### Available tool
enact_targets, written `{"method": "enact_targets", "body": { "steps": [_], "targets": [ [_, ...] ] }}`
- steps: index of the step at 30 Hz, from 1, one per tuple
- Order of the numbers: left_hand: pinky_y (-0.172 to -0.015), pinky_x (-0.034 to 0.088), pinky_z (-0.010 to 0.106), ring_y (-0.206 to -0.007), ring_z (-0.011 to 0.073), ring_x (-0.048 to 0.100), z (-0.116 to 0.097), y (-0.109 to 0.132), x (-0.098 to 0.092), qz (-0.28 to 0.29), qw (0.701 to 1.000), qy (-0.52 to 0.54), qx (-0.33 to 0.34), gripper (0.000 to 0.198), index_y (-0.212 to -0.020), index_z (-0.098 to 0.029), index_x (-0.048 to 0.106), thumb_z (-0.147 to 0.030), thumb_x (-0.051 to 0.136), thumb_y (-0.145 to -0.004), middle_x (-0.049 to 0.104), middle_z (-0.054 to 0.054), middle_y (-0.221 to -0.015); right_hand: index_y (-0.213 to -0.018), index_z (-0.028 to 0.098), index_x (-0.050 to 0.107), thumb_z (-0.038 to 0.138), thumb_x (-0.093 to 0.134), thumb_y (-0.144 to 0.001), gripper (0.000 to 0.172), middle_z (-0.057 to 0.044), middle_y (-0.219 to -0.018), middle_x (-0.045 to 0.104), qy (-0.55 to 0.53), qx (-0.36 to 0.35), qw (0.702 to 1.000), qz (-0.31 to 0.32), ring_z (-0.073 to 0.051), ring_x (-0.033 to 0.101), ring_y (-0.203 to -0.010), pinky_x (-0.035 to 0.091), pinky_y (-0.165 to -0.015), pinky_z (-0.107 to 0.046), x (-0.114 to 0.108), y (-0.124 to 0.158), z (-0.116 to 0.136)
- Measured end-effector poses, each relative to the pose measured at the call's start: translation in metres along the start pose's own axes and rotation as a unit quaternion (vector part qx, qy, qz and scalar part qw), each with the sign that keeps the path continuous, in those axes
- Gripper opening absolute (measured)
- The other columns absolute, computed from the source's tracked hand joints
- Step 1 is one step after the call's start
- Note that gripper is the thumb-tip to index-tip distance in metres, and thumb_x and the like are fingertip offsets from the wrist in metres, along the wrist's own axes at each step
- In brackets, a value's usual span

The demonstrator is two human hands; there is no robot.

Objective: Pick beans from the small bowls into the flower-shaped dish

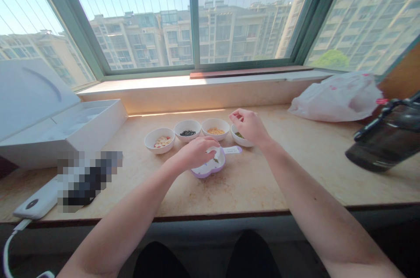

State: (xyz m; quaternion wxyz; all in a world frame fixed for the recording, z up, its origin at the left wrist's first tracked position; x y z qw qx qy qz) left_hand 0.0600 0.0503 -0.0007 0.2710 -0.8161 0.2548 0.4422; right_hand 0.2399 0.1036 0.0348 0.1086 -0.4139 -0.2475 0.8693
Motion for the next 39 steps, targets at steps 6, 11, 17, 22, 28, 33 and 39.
{"method": "enact_targets", "body": {
  "steps": [6, 11, 17, 22, 28, 33, 39],
  "targets": [
    [-0.100, 0.046, 0.036, -0.110, 0.0258, 0.064, -0.004, 0.001, 0.008, 0.056, 0.997, -0.053, 0.012, 0.021, -0.103, -0.020, 0.074, -0.018, 0.064, -0.085, 0.070, 0.009, -0.121, -0.090, 0.020, 0.077, 0.027, 0.059, -0.088, 0.019, -0.008, -0.092, 0.078, 0.120, 0.092, 0.988, -0.001, -0.024, 0.070, -0.091, 0.050, -0.079, -0.032, -0.008, -0.007, -0.033],
    [-0.090, 0.044, 0.032, -0.098, 0.0240, 0.062, 0.002, 0.000, 0.013, 0.073, 0.996, -0.058, -0.017, 0.009, -0.091, -0.021, 0.074, -0.024, 0.069, -0.084, 0.069, 0.006, -0.102, -0.093, 0.022, 0.079, 0.029, 0.062, -0.086, 0.020, -0.010, -0.096, 0.078, 0.165, 0.144, 0.975, 0.041, -0.026, 0.071, -0.091, 0.051, -0.076, -0.034, -0.007, -0.007, -0.046],
    [-0.083, 0.042, 0.032, -0.087, 0.0214, 0.058, 0.001, -0.002, 0.019, 0.097, 0.993, -0.061, -0.016, 0.006, -0.086, -0.021, 0.071, -0.023, 0.065, -0.086, 0.062, 0.005, -0.094, -0.098, 0.022, 0.078, 0.037, 0.061, -0.087, 0.026, -0.011, -0.101, 0.078, 0.167, 0.142, 0.973, 0.077, -0.028, 0.070, -0.098, 0.051, -0.078, -0.035, -0.002, -0.005, -0.042],
    [-0.077, 0.041, 0.034, -0.072, 0.0182, 0.049, 0.003, -0.002, 0.024, 0.098, 0.993, -0.060, -0.017, 0.014, -0.073, -0.017, 0.063, -0.021, 0.060, -0.086, 0.057, 0.005, -0.082, -0.098, 0.021, 0.078, 0.037, 0.061, -0.088, 0.026, -0.011, -0.101, 0.078, 0.164, 0.130, 0.975, 0.075, -0.027, 0.070, -0.096, 0.051, -0.077, -0.033, 0.000, -0.004, -0.039],
    [-0.077, 0.042, 0.035, -0.073, 0.0187, 0.051, 0.005, -0.003, 0.027, 0.101, 0.991, -0.086, 0.004, 0.021, -0.072, -0.016, 0.059, -0.021, 0.054, -0.091, 0.057, 0.007, -0.082, -0.096, 0.021, 0.078, 0.037, 0.060, -0.089, 0.026, -0.010, -0.102, 0.078, 0.161, 0.114, 0.977, 0.080, -0.025, 0.070, -0.093, 0.049, -0.075, -0.031, 0.003, -0.003, -0.035],
    [-0.079, 0.042, 0.034, -0.084, 0.0206, 0.058, 0.010, -0.001, 0.019, 0.097, 0.988, -0.122, 0.002, 0.019, -0.080, -0.015, 0.060, -0.022, 0.051, -0.096, 0.063, 0.008, -0.093, -0.100, 0.019, 0.077, 0.038, 0.059, -0.091, 0.028, -0.009, -0.106, 0.078, 0.151, 0.105, 0.978, 0.098, -0.025, 0.070, -0.096, 0.048, -0.077, -0.031, 0.006, -0.002, -0.032],
    [-0.073, 0.036, 0.032, -0.077, 0.0174, 0.050, 0.018, 0.001, -0.001, 0.019, 0.999, 0.008, -0.050, 0.022, -0.076, -0.019, 0.050, -0.022, 0.049, -0.098, 0.056, 0.003, -0.083, -0.098, 0.018, 0.077, 0.039, 0.062, -0.091, 0.027, -0.009, -0.102, 0.078, 0.124, 0.086, 0.983, 0.100, -0.024, 0.070, -0.090, 0.046, -0.073, -0.031, 0.009, -0.001, -0.031]
  ]
}}
Point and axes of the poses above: each hand's wrist, its own y-axis away from the middle knuckle, its own x-axis out of the palm, z = x × y, the point moved 6 cm from there along -y, towards the middle knuckle
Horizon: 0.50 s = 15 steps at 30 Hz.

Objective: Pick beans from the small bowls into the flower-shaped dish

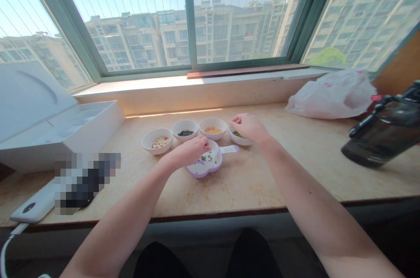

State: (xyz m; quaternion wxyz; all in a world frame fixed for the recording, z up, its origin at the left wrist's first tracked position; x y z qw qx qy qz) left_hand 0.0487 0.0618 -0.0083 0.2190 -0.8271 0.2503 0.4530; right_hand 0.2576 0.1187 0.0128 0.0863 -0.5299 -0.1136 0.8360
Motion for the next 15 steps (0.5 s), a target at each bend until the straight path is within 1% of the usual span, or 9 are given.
{"method": "enact_targets", "body": {
  "steps": [2, 4, 5, 6, 8, 9, 11, 13, 15],
  "targets": [
    [-0.067, 0.033, 0.032, -0.069, 0.0156, 0.044, 0.001, 0.001, -0.007, -0.032, 0.993, 0.107, -0.033, 0.026, -0.074, -0.020, 0.047, -0.026, 0.048, -0.099, 0.050, 0.000, -0.075, -0.096, 0.017, 0.077, 0.039, 0.062, -0.091, 0.027, -0.010, -0.100, 0.078, -0.021, -0.011, 1.000, -0.012, -0.023, 0.070, -0.089, 0.047, -0.074, -0.031, 0.000, 0.000, 0.002],
    [-0.062, 0.030, 0.030, -0.062, 0.0134, 0.038, -0.001, 0.002, -0.010, -0.032, 0.962, 0.265, -0.057, 0.031, -0.073, -0.020, 0.044, -0.035, 0.048, -0.100, 0.043, -0.002, -0.070, -0.094, 0.017, 0.077, 0.037, 0.062, -0.092, 0.026, -0.010, -0.096, 0.078, -0.054, -0.034, 0.998, -0.026, -0.022, 0.070, -0.087, 0.047, -0.075, -0.031, -0.001, 0.000, 0.008],
    [-0.060, 0.030, 0.029, -0.061, 0.0123, 0.036, -0.003, 0.003, -0.010, -0.023, 0.932, 0.357, -0.059, 0.033, -0.073, -0.020, 0.044, -0.039, 0.049, -0.100, 0.040, -0.003, -0.069, -0.093, 0.017, 0.077, 0.036, 0.062, -0.092, 0.025, -0.009, -0.095, 0.078, -0.073, -0.051, 0.995, -0.035, -0.022, 0.069, -0.085, 0.047, -0.075, -0.031, -0.002, 0.000, 0.012],
    [-0.059, 0.031, 0.027, -0.060, 0.0114, 0.035, -0.007, 0.004, -0.011, -0.014, 0.892, 0.447, -0.057, 0.035, -0.074, -0.019, 0.045, -0.043, 0.053, -0.099, 0.039, -0.003, -0.070, -0.092, 0.017, 0.077, 0.035, 0.061, -0.092, 0.024, -0.009, -0.093, 0.078, -0.091, -0.074, 0.992, -0.043, -0.021, 0.069, -0.083, 0.048, -0.075, -0.030, -0.003, 0.001, 0.016],
    [-0.059, 0.034, 0.024, -0.062, 0.0098, 0.038, -0.013, 0.005, -0.015, -0.002, 0.804, 0.594, -0.044, 0.033, -0.079, -0.018, 0.049, -0.044, 0.064, -0.093, 0.039, -0.003, -0.073, -0.091, 0.017, 0.077, 0.034, 0.061, -0.093, 0.023, -0.008, -0.091, 0.078, -0.123, -0.126, 0.983, -0.053, -0.019, 0.067, -0.077, 0.047, -0.074, -0.031, -0.005, 0.005, 0.027],
    [-0.059, 0.035, 0.023, -0.062, 0.0093, 0.039, -0.015, 0.006, -0.017, -0.001, 0.767, 0.641, -0.040, 0.032, -0.081, -0.018, 0.051, -0.042, 0.070, -0.090, 0.040, -0.003, -0.074, -0.091, 0.018, 0.076, 0.035, 0.061, -0.093, 0.023, -0.007, -0.091, 0.077, -0.141, -0.151, 0.977, -0.054, -0.018, 0.066, -0.074, 0.047, -0.073, -0.031, -0.005, 0.007, 0.032],
    [-0.058, 0.036, 0.022, -0.062, 0.0084, 0.041, -0.016, 0.006, -0.020, -0.003, 0.720, 0.693, -0.038, 0.029, -0.083, -0.017, 0.054, -0.036, 0.076, -0.086, 0.040, -0.004, -0.074, -0.092, 0.018, 0.076, 0.040, 0.060, -0.093, 0.027, -0.007, -0.091, 0.077, -0.193, -0.186, 0.962, -0.048, -0.018, 0.064, -0.071, 0.047, -0.071, -0.031, -0.005, 0.013, 0.042],
    [-0.056, 0.037, 0.021, -0.062, 0.0079, 0.042, -0.015, 0.006, -0.020, -0.006, 0.700, 0.713, -0.044, 0.027, -0.084, -0.016, 0.057, -0.033, 0.077, -0.086, 0.040, -0.004, -0.073, -0.096, 0.018, 0.075, 0.046, 0.060, -0.093, 0.032, -0.007, -0.090, 0.076, -0.270, -0.200, 0.941, -0.034, -0.017, 0.063, -0.070, 0.047, -0.067, -0.030, -0.006, 0.020, 0.049],
    [-0.057, 0.039, 0.020, -0.062, 0.0075, 0.043, -0.013, 0.005, -0.016, -0.007, 0.695, 0.717, -0.056, 0.026, -0.083, -0.015, 0.058, -0.033, 0.077, -0.085, 0.042, -0.004, -0.073, -0.101, 0.017, 0.074, 0.052, 0.064, -0.090, 0.037, -0.006, -0.087, 0.074, -0.347, -0.204, 0.916, 0.002, -0.016, 0.062, -0.067, 0.046, -0.062, -0.028, -0.003, 0.026, 0.057]
  ]
}}
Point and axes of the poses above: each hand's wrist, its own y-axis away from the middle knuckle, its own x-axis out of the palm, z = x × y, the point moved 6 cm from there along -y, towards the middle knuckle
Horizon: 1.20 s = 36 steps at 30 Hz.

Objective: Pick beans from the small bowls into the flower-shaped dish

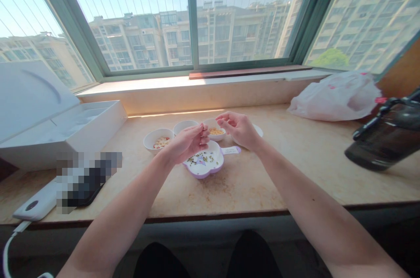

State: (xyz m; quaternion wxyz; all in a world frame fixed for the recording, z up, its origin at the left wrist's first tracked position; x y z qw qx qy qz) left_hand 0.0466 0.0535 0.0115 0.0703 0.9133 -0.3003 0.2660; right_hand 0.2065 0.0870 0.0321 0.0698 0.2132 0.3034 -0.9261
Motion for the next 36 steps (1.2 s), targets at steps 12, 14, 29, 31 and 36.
{"method": "enact_targets", "body": {
  "steps": [12, 14, 29, 31, 36],
  "targets": [
    [-0.056, 0.032, 0.020, -0.059, 0.0060, 0.041, 0.019, -0.004, -0.008, -0.097, 0.992, -0.079, -0.008, 0.031, -0.084, -0.014, 0.063, -0.036, 0.083, -0.076, 0.046, -0.004, -0.067, -0.087, 0.016, 0.072, 0.059, 0.076, -0.077, 0.045, -0.003, -0.072, 0.070, -0.127, 0.083, 0.983, 0.105, -0.012, 0.056, -0.056, 0.040, -0.049, -0.025, 0.035, 0.010, 0.002],
    [-0.056, 0.032, 0.021, -0.059, 0.0062, 0.042, 0.018, -0.005, -0.011, -0.109, 0.989, -0.098, 0.000, 0.029, -0.081, -0.015, 0.061, -0.034, 0.082, -0.076, 0.047, -0.004, -0.068, -0.087, 0.016, 0.073, 0.058, 0.074, -0.079, 0.042, -0.004, -0.073, 0.071, -0.100, 0.069, 0.988, 0.095, -0.013, 0.057, -0.058, 0.042, -0.052, -0.026, 0.034, 0.009, 0.000],
    [-0.067, 0.038, 0.027, -0.071, 0.0179, 0.056, 0.027, -0.008, 0.002, 0.069, 0.722, -0.672, 0.146, 0.004, -0.077, -0.024, 0.076, -0.021, 0.075, -0.076, 0.065, 0.003, -0.080, -0.088, 0.019, 0.075, 0.033, 0.060, -0.091, 0.021, -0.009, -0.089, 0.077, 0.306, 0.129, 0.939, -0.095, -0.024, 0.069, -0.085, 0.049, -0.078, -0.034, -0.044, -0.006, -0.030],
    [-0.064, 0.035, 0.027, -0.069, 0.0174, 0.055, 0.031, -0.009, 0.001, 0.074, 0.708, -0.689, 0.139, 0.006, -0.074, -0.025, 0.075, -0.019, 0.075, -0.075, 0.063, 0.002, -0.077, -0.089, 0.020, 0.076, 0.029, 0.061, -0.089, 0.018, -0.010, -0.091, 0.077, 0.353, 0.175, 0.915, -0.084, -0.026, 0.069, -0.089, 0.050, -0.078, -0.035, -0.053, -0.005, -0.041],
    [-0.064, 0.033, 0.029, -0.065, 0.0172, 0.051, 0.037, -0.011, -0.001, 0.073, 0.708, -0.692, 0.117, 0.012, -0.069, -0.024, 0.074, -0.014, 0.073, -0.074, 0.061, 0.002, -0.076, -0.095, 0.021, 0.078, 0.028, 0.063, -0.087, 0.019, -0.011, -0.101, 0.077, 0.394, 0.247, 0.884, -0.053, -0.028, 0.070, -0.094, 0.050, -0.077, -0.036, -0.062, -0.002, -0.055]
  ]
}}
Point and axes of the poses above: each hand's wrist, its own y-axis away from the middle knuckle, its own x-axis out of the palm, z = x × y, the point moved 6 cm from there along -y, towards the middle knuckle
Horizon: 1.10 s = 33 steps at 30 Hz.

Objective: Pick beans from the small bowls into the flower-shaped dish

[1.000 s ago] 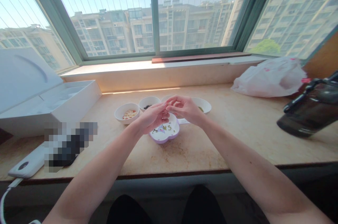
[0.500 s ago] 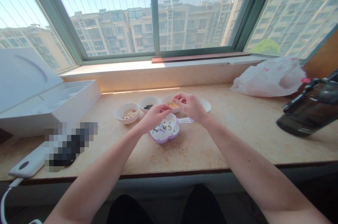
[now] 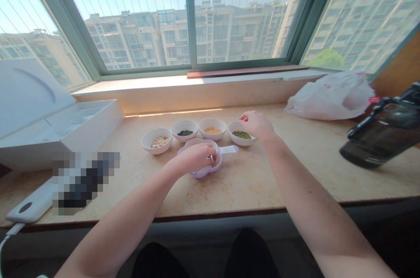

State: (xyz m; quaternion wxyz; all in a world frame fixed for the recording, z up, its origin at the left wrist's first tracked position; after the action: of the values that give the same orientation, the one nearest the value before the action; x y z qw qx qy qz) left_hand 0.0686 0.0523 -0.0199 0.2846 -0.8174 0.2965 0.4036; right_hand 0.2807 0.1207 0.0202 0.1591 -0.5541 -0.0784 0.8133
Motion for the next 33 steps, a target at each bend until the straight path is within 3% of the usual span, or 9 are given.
{"method": "enact_targets", "body": {
  "steps": [12, 19, 23, 26, 30, 33],
  "targets": [
    [-0.068, 0.036, 0.031, -0.063, 0.0164, 0.045, -0.003, 0.003, 0.002, 0.001, 0.999, 0.024, 0.023, 0.020, -0.065, -0.021, 0.061, -0.017, 0.064, -0.084, 0.056, 0.004, -0.075, -0.098, 0.021, 0.077, 0.039, 0.061, -0.088, 0.026, -0.010, -0.102, 0.078, -0.017, -0.022, 0.999, 0.019, -0.028, 0.070, -0.095, 0.049, -0.073, -0.034, 0.008, 0.003, 0.006],
    [-0.065, 0.034, 0.028, -0.072, 0.0181, 0.049, -0.001, 0.006, -0.031, -0.114, 0.980, 0.150, -0.056, 0.015, -0.072, -0.021, 0.063, -0.021, 0.062, -0.087, 0.059, 0.004, -0.077, -0.096, 0.020, 0.076, 0.035, 0.064, -0.088, 0.021, -0.008, -0.091, 0.076, -0.089, -0.067, 0.994, -0.021, -0.024, 0.068, -0.084, 0.049, -0.076, -0.034, 0.002, 0.005, 0.017],
    [-0.060, 0.030, 0.026, -0.064, 0.0132, 0.043, -0.001, 0.008, -0.039, -0.136, 0.936, 0.303, -0.119, 0.021, -0.077, -0.018, 0.062, -0.034, 0.066, -0.089, 0.052, 0.000, -0.069, -0.092, 0.019, 0.075, 0.034, 0.065, -0.088, 0.019, -0.007, -0.091, 0.076, -0.199, -0.125, 0.972, -0.019, -0.019, 0.066, -0.074, 0.050, -0.073, -0.033, -0.002, 0.011, 0.034],
    [-0.059, 0.030, 0.023, -0.061, 0.0096, 0.039, -0.004, 0.008, -0.037, -0.116, 0.873, 0.455, -0.130, 0.031, -0.078, -0.017, 0.058, -0.043, 0.072, -0.086, 0.045, -0.003, -0.067, -0.092, 0.018, 0.075, 0.039, 0.065, -0.088, 0.024, -0.008, -0.092, 0.076, -0.315, -0.169, 0.934, 0.025, -0.016, 0.063, -0.068, 0.049, -0.065, -0.030, -0.002, 0.019, 0.048],
    [-0.062, 0.036, 0.021, -0.063, 0.0075, 0.041, -0.009, 0.008, -0.037, -0.088, 0.790, 0.594, -0.122, 0.032, -0.079, -0.016, 0.056, -0.038, 0.080, -0.081, 0.042, -0.005, -0.070, -0.096, 0.016, 0.074, 0.048, 0.069, -0.084, 0.034, -0.006, -0.086, 0.074, -0.425, -0.210, 0.874, 0.110, -0.014, 0.060, -0.063, 0.048, -0.060, -0.028, 0.000, 0.033, 0.064],
    [-0.064, 0.038, 0.021, -0.065, 0.0071, 0.044, -0.009, 0.009, -0.036, -0.087, 0.766, 0.624, -0.132, 0.030, -0.079, -0.015, 0.059, -0.033, 0.082, -0.079, 0.044, -0.004, -0.071, -0.099, 0.017, 0.074, 0.049, 0.075, -0.079, 0.038, -0.004, -0.082, 0.072, -0.462, -0.216, 0.844, 0.165, -0.013, 0.060, -0.063, 0.048, -0.059, -0.027, 0.001, 0.043, 0.073]
  ]
}}
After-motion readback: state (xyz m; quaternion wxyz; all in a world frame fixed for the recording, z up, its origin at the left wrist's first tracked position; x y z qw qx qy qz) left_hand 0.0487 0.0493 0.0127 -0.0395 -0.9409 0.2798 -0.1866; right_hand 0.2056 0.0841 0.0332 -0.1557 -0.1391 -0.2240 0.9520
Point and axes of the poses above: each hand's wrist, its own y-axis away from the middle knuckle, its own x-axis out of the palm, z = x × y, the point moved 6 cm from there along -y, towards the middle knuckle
